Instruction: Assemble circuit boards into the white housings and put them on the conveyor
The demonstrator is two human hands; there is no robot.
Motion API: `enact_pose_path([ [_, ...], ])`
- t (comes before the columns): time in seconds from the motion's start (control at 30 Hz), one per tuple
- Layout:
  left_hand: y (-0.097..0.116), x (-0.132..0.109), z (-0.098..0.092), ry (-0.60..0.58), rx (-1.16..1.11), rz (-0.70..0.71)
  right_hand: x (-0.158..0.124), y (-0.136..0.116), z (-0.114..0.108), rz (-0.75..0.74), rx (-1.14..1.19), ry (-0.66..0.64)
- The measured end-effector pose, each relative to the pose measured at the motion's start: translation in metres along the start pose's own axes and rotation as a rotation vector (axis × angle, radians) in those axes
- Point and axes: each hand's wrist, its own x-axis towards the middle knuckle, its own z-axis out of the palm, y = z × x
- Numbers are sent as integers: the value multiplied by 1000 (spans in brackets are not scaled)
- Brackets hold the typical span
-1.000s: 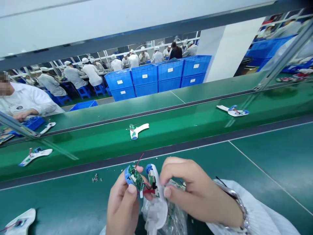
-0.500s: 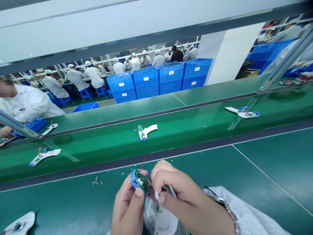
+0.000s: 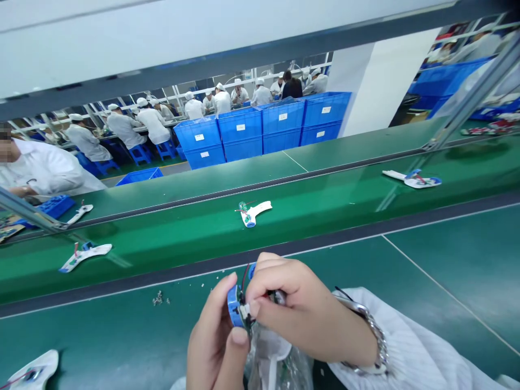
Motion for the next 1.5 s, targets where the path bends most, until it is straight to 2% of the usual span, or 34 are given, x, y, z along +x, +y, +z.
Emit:
enact_pose_path([
  [0.13, 3, 0, 0, -38, -104, -47, -2, -1, -1, -39, -40, -1],
  [0.33, 3, 0, -2, -159, 10, 70, -7, -3, -2, -136, -127, -7],
  [0.5, 0, 0, -3, -93, 55, 116, -10, -6, -2, -176, -222, 38],
  [0.67, 0, 0, -3, -82, 92, 154, -8, -7, -6, -188, -227, -12],
  [0.87, 3, 0, 0, -138, -74, 72, -6, -5, -9, -110, -120, -98],
  [1.2, 3, 1, 2, -157, -156, -20, -6, -5, -9, -81, -86, -90],
  [1.37, 0, 2, -3, -208, -46, 46, -6, -4, -10, -79, -126, -105],
  [1.5, -11, -3, -9, -128, 243, 202, -8, -4, -8, -83, -177, -86],
])
